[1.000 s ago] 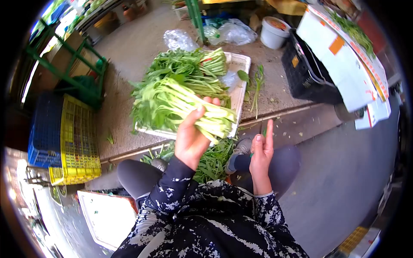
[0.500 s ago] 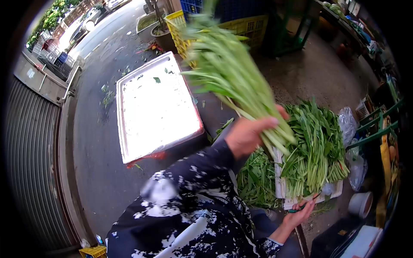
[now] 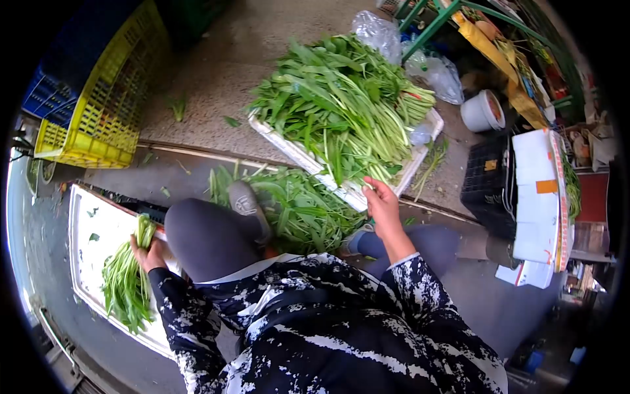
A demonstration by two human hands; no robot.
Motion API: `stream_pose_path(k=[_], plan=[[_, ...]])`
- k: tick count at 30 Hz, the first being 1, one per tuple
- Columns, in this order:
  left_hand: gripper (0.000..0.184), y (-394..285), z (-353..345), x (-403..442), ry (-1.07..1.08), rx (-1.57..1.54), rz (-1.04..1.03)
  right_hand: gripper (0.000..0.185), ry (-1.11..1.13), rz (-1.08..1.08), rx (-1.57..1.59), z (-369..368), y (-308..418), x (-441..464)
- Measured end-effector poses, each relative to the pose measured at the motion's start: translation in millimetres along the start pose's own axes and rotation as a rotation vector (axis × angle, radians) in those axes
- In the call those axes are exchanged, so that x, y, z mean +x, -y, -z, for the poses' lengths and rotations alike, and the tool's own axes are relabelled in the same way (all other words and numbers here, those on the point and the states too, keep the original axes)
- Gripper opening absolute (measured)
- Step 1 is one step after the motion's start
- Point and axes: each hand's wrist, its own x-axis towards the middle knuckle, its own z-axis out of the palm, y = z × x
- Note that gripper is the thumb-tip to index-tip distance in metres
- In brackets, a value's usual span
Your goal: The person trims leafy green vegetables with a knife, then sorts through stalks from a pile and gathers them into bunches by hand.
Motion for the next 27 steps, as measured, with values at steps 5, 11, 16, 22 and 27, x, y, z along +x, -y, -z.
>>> stream_pose_path(k=[5, 11, 16, 22, 27], plan=[[0.035, -11.1, 7.3, 19.1, -0.147, -0.323, 0.234, 0.019, -0.343, -0.142, 0.243, 47.8, 12.4, 47.5], [0.048, -25.9, -12.4, -11.1, -0.387, -0.278, 0.359, 0.020, -0.466, -0.432, -0.017, 111.8, -71.3, 92.6], [0.051, -32.5, -11.2, -24.6, -0.427, -0.112, 0.432, 0.026, -0.466, -0.509, -0.341, 135.6, -107.2, 86.3], [0.071, -34.2, -39.0, -44.5, -0.508, 0.172, 0.503, 0.022, -0.079, -0.414, -0.969, 132.4, -111.9, 113.2], [0.064, -37.7, -132.6, -152.6, -0.225, 0.627, 0.027, 0.078, -0.123, -0.564, -0.764, 128.9, -128.3, 134.0]])
